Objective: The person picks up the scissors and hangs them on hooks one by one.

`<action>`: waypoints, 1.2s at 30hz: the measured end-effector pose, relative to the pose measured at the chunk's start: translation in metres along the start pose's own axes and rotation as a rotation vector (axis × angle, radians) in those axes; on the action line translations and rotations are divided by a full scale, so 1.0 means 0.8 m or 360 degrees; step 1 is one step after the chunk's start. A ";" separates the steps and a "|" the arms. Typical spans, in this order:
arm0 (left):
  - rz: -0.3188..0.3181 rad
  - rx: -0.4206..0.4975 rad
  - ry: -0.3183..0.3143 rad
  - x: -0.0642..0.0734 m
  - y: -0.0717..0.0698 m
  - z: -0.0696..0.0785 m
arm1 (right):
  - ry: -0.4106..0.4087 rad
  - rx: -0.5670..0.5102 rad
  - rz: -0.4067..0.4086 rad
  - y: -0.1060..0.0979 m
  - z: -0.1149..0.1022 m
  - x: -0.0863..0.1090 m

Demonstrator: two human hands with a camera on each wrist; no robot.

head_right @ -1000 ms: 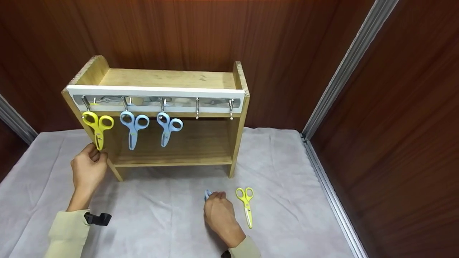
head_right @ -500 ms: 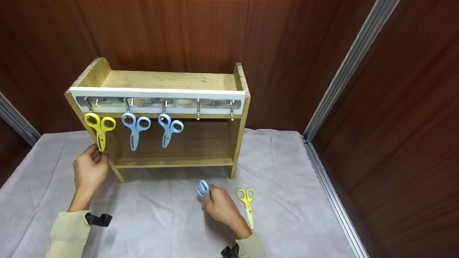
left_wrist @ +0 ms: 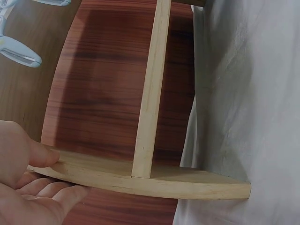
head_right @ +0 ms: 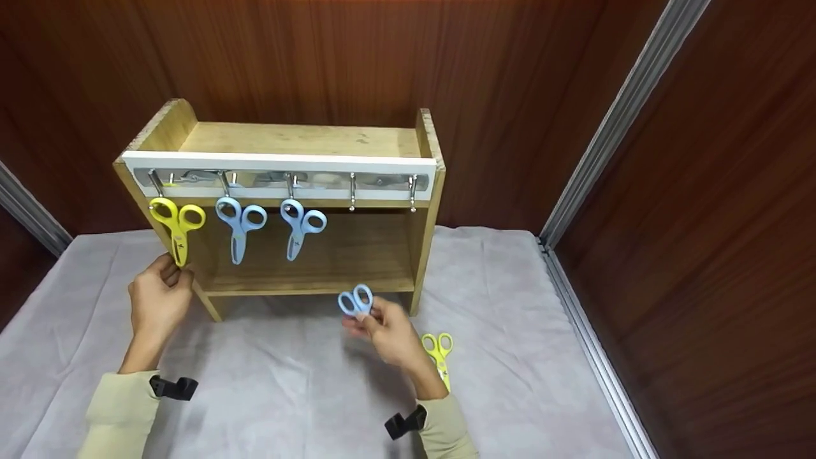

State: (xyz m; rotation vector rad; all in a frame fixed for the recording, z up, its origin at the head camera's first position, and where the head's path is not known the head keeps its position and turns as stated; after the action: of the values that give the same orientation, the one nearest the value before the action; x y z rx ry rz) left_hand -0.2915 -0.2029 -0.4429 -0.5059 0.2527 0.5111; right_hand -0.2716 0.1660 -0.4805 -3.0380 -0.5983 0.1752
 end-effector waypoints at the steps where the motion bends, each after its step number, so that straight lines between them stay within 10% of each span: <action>1: -0.0001 0.0005 0.0001 -0.001 0.000 0.000 | -0.0020 -0.0033 0.0002 0.000 -0.005 -0.002; 21: -0.0003 -0.0014 0.0004 -0.003 0.000 0.004 | -0.0409 -0.0431 0.0159 -0.014 -0.118 -0.024; 36: -0.0052 -0.0050 0.0018 -0.002 0.002 0.001 | -0.0587 -0.0600 0.0231 -0.007 -0.155 -0.031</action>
State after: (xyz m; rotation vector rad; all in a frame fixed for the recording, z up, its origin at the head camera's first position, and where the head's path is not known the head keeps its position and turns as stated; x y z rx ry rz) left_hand -0.2932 -0.2022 -0.4424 -0.5430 0.2472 0.4809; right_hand -0.2819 0.1596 -0.3545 -3.4428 -0.4699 0.7189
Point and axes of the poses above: each hand's wrist, its own x-axis away from the middle knuckle, its own y-axis out of the palm, z = x × y, the point moved 4 cm from there along -x, towards the middle knuckle, and after that the axes turned 1 degree about -y, right-handed, at the moved point
